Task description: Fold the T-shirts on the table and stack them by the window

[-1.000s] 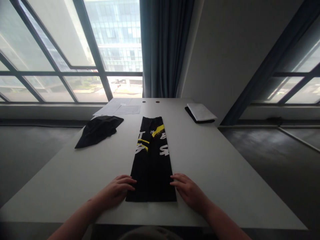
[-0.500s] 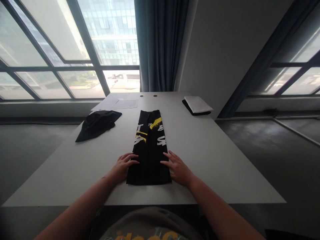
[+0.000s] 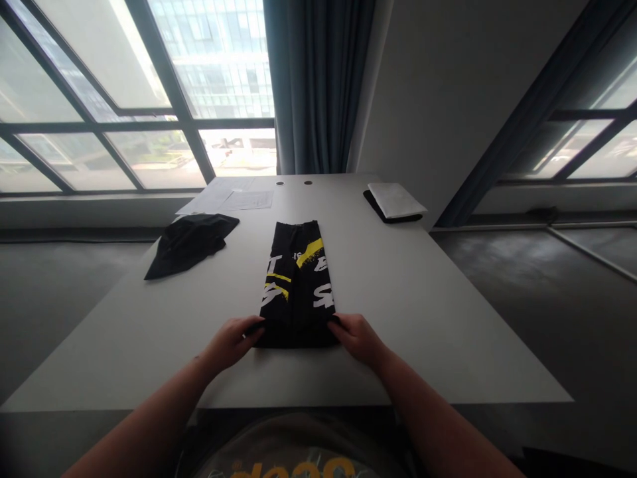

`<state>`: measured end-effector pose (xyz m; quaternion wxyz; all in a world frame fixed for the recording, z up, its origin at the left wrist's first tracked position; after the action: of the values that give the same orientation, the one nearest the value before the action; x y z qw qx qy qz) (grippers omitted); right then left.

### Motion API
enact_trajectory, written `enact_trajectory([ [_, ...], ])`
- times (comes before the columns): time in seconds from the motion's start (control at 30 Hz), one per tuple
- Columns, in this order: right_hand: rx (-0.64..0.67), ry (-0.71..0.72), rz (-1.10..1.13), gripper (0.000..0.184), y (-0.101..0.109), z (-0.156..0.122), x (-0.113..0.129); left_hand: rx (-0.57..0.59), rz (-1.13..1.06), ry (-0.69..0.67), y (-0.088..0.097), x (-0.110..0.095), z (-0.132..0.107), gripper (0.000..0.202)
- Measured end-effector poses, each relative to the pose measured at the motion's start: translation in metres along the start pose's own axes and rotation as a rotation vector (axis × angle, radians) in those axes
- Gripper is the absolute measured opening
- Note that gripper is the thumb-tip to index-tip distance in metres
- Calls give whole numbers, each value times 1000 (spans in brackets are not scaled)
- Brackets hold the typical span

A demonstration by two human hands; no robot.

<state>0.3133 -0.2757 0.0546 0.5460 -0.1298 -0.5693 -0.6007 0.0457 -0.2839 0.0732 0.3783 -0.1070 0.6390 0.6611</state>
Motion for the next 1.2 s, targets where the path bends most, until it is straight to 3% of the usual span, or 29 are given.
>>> enact_trajectory([
  [0.13, -127, -104, -37, 43, 22, 39, -17, -65, -8, 135, 17, 17, 45, 27],
  [0.23, -181, -144, -208, 38, 36, 73, -37, -111, 74, 218, 22, 40, 88, 27],
  [0.4, -106, -230, -604, 18, 33, 100, -79, -81, 253, 305, 3, 80, 134, 22],
  [0.57, -135, -136, -631, 13, 28, 92, -89, -161, 249, 354, 4, 102, 126, 32],
  [0.67, -194, -127, -573, 20, 35, 87, -92, -112, 221, 386, 6, 109, 115, 37],
  [0.77, -229, -130, -552, 14, 39, 87, -96, -65, 185, 378, 4, 110, 112, 30],
  [0.87, -197, -76, -588, 4, 34, 91, -92, -91, 193, 385, 3, 111, 115, 20],
  [0.97, -188, -24, -657, 9, 29, 94, -73, -110, 240, 369, 2, 108, 119, 13],
  [1.07, -193, 33, -699, 20, 17, 93, -39, -123, 267, 324, 4, 98, 119, 9],
  [1.2, -88, 118, -715, 39, -23, 82, -2, -233, 314, 207, 9, 61, 105, 15],
])
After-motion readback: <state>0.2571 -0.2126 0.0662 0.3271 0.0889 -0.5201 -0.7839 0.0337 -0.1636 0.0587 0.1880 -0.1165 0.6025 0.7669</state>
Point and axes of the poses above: each hand's wrist, its own z-axis towards the middle knuckle, its own y-axis out of the back of the hand, x = y × z, the point moved 10 cm from there along z, towards the middle knuckle, and after that the axes turned 9 degrees about y, right-handed, at the moved point
